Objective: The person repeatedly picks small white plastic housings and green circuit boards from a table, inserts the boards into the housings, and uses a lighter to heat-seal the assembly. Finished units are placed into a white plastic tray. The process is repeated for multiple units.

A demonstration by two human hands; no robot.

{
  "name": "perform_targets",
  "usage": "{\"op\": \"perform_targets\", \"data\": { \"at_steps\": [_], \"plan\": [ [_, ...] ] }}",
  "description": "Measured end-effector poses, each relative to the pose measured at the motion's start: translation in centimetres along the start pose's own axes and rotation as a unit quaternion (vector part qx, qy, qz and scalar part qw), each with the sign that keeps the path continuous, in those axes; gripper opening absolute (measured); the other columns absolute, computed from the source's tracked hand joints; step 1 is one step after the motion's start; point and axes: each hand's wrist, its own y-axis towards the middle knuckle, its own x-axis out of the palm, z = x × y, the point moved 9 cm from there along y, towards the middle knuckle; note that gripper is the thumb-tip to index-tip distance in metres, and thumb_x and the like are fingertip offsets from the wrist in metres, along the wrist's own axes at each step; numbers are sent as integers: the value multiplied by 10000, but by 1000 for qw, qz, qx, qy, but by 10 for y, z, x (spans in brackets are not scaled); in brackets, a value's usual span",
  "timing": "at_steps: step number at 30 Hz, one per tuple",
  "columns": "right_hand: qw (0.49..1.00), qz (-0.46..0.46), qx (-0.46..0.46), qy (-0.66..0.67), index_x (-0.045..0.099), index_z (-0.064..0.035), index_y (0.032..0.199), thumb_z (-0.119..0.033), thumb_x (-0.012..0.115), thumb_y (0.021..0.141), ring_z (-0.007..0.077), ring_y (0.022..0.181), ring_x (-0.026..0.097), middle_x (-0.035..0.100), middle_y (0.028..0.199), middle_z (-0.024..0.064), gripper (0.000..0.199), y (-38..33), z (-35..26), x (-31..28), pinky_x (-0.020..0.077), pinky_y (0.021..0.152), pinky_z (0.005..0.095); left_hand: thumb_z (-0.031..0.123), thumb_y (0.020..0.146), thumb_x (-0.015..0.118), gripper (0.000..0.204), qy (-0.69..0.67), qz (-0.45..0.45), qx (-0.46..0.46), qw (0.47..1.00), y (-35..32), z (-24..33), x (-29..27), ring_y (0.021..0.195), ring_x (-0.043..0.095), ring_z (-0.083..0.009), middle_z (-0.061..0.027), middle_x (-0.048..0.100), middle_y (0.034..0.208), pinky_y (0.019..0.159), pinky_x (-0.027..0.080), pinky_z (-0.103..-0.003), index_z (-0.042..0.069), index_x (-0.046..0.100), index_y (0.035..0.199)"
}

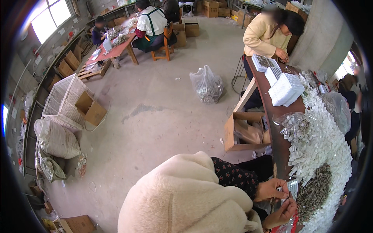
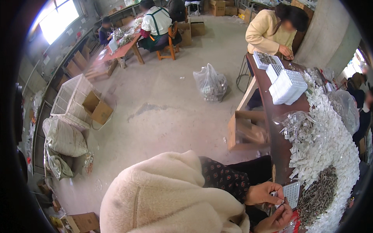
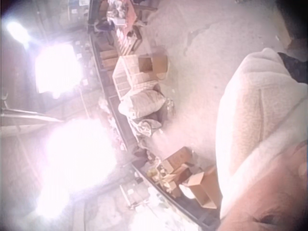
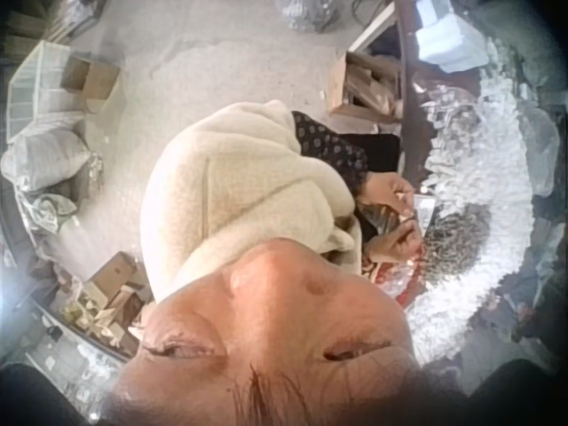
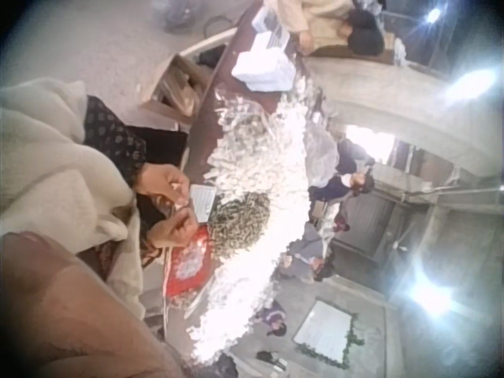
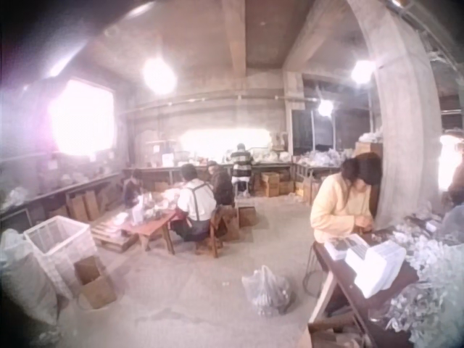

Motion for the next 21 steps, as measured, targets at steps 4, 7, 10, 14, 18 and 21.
{"op": "perform_targets", "data": {
  "at_steps": [4, 7, 10, 14, 18, 21],
  "plan": [
    [999, -33, 10, -29, 607, 43, 1041, -105, 537, 1005, 185, 928, 600, 633, 1000, 124, 167, 1, -5, 2, 483, 834, 307, 142, 877, 744, 188, 26, -2, 39, 999, -1, 6, -3, 627, 542, -48, 11, 608, 789, 559, 436, -196, 26, 609, 939],
    [996, -58, -14, -66, 600, 37, 1034, -103, 534, 1005, 183, 906, 605, 631, 979, 120, 157, 3, -13, 4, 483, 821, 301, 130, 876, 740, 176, 47, 4, 40, 998, -1, 6, -6, 637, 545, -49, 5, 616, 801, 571, 441, -193, 17, 619, 935],
    [998, -44, -38, 27, 626, 42, 900, -192, 612, 992, 170, 624, 561, 633, 759, 84, 252, 4, -23, 0, 477, 580, 304, 121, 872, 739, 165, 48, -1, 35, 998, 1, 6, -6, 646, 550, -52, 2, 619, 805, 575, 444, -191, 13, 628, 930],
    [995, -44, -85, -14, 625, 29, 884, -197, 622, 986, 176, 602, 527, 587, 715, 78, 248, 6, -39, 1, 449, 565, 301, 112, 870, 735, 152, 67, -7, 30, 997, 2, 7, -5, 662, 560, -53, 1, 621, 808, 586, 453, -197, 9, 634, 921],
    [990, -39, -125, -48, 633, 20, 878, -169, 630, 978, 214, 634, 561, 596, 737, 106, 214, 6, -42, 1, 475, 599, 303, 101, 864, 732, 145, 92, -1, 34, 995, 3, 8, -6, 670, 568, -54, -2, 626, 815, 596, 464, -199, 4, 636, 916],
    [996, -59, -32, -58, 602, 33, 983, -111, 569, 993, 189, 800, 592, 616, 879, 109, 148, 7, -11, 2, 482, 737, 292, 91, 857, 735, 144, 98, -7, 37, 994, 6, 6, -5, 697, 579, -55, -8, 638, 835, 619, 471, -198, 2, 636, 913]
  ]
}}
